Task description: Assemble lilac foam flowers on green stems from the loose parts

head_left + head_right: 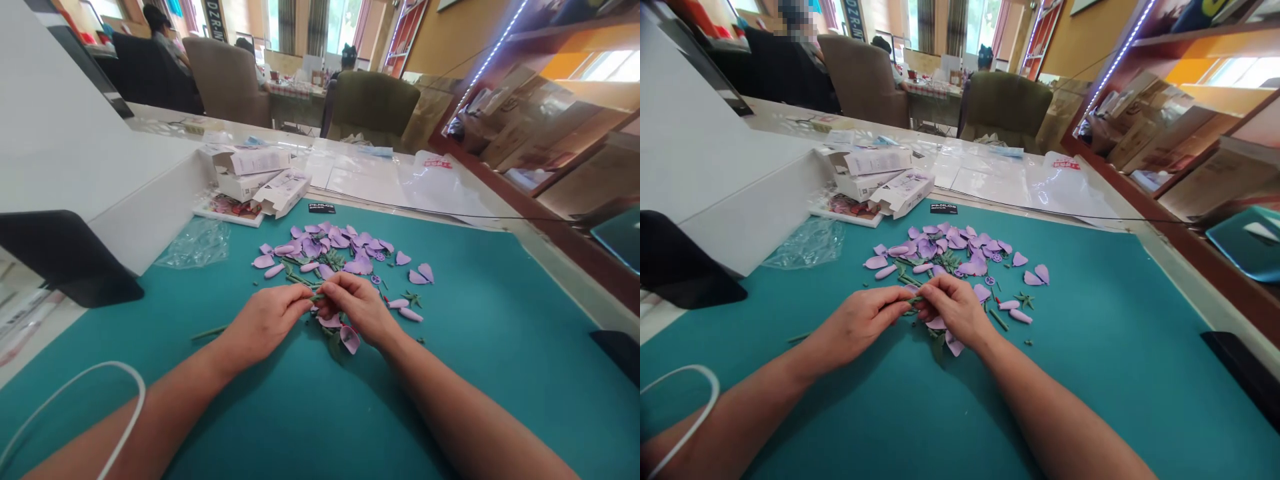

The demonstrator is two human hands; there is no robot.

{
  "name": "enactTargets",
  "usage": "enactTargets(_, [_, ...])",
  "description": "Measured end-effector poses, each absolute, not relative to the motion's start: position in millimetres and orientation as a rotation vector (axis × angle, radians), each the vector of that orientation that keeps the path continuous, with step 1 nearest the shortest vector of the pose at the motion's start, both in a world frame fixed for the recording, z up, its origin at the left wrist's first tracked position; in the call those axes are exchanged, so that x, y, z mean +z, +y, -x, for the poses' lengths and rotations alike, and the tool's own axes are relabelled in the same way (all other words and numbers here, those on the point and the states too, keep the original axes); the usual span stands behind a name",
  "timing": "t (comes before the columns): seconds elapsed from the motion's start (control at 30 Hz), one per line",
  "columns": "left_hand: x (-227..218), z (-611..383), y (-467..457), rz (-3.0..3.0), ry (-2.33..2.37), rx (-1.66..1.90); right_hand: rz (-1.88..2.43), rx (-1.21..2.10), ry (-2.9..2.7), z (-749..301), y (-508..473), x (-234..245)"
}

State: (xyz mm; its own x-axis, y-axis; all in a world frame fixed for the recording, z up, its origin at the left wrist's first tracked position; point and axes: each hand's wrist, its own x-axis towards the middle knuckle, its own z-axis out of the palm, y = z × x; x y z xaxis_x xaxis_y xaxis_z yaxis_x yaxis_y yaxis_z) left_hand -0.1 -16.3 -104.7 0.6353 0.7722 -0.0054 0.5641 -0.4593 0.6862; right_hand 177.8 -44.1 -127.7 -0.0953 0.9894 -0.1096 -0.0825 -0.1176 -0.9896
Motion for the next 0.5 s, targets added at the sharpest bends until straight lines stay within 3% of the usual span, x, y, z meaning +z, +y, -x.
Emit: enactTargets(0.5, [-116,-1,-17,-2.368,1.098,0.355,1.357,1.257,-1.357,-179,-45,-133])
